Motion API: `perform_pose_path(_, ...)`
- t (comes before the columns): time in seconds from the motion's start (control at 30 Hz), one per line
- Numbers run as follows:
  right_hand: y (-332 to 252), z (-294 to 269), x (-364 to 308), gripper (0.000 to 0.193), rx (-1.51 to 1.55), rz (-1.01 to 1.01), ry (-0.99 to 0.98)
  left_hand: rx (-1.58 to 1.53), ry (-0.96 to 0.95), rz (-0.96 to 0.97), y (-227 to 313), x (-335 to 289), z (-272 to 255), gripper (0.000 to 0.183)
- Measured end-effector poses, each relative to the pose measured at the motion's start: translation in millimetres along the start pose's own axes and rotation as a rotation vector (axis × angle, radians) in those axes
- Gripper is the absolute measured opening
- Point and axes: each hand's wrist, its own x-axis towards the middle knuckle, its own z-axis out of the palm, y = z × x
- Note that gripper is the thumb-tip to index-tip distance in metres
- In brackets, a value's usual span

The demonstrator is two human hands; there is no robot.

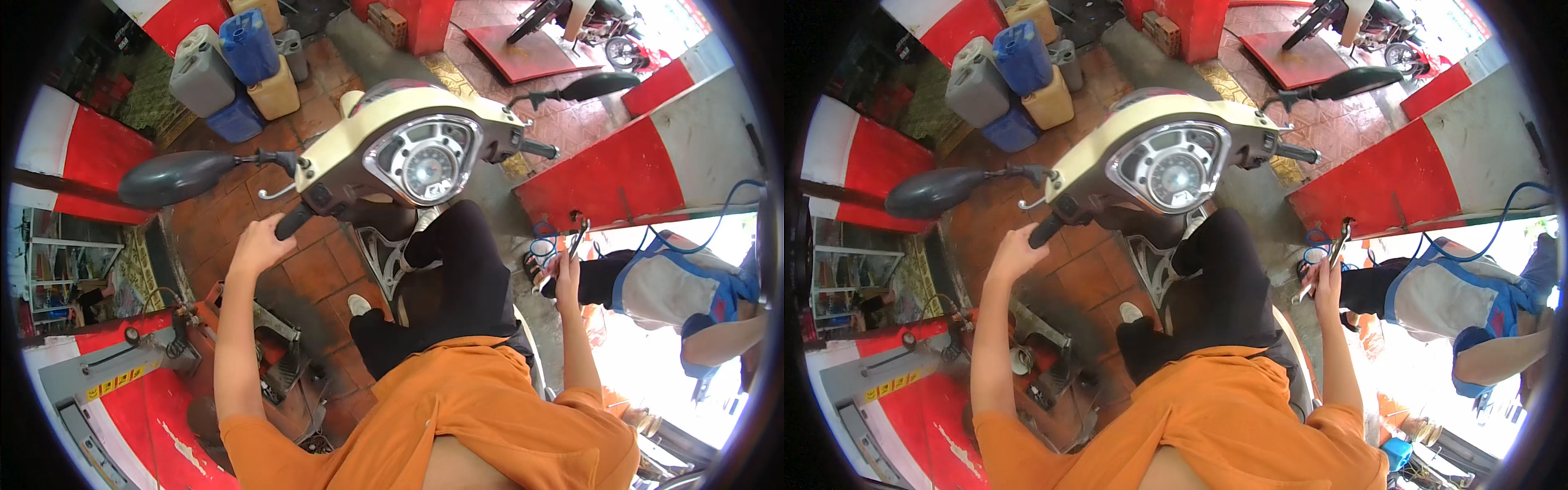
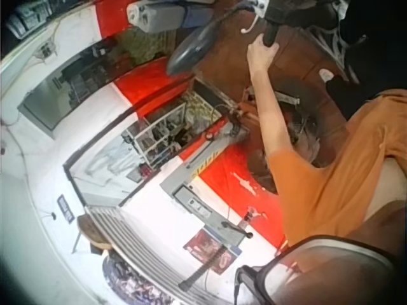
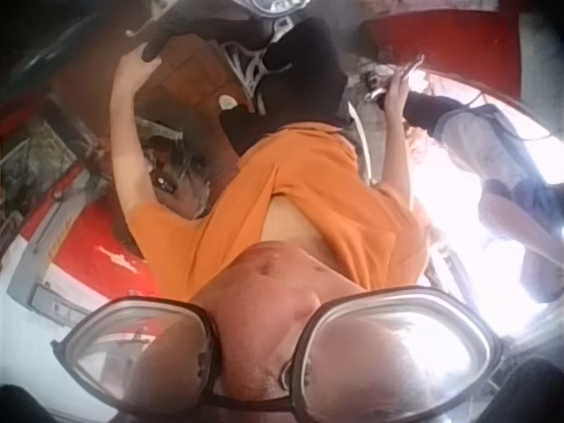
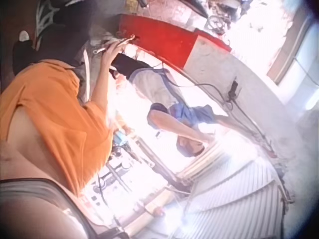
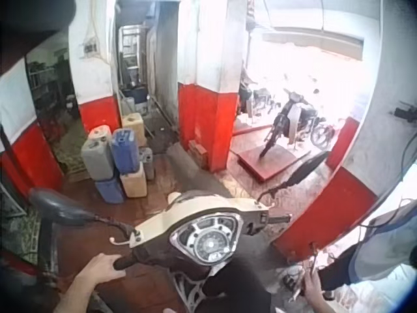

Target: The person unscrews a side mirror from the handlebar of a scooter using a wrench and then reattaches it by hand and with the wrench.

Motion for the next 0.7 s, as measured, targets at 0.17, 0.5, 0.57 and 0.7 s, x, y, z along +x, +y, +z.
perform_pose_path(0.17,61,-83,-52,0.02,-0.018,0.243,0.065,0.06,0.116,-0.164,22,-16,28,0.039)
perform_pose_path(0.5,198,-113,-119,0.021,-0.099,0.621,-0.176,0.081,0.348,-0.075,23,-11,49,0.039)
perform_pose_path(0.57,207,-111,-120,0.024,-0.566,0.369,-0.206,0.039,0.297,-0.127,14,-13,51,0.04)
perform_pose_path(0.7,224,-125,-107,0.031,-0.456,0.386,-0.254,0.062,0.356,-0.064,13,-10,55,0.04)
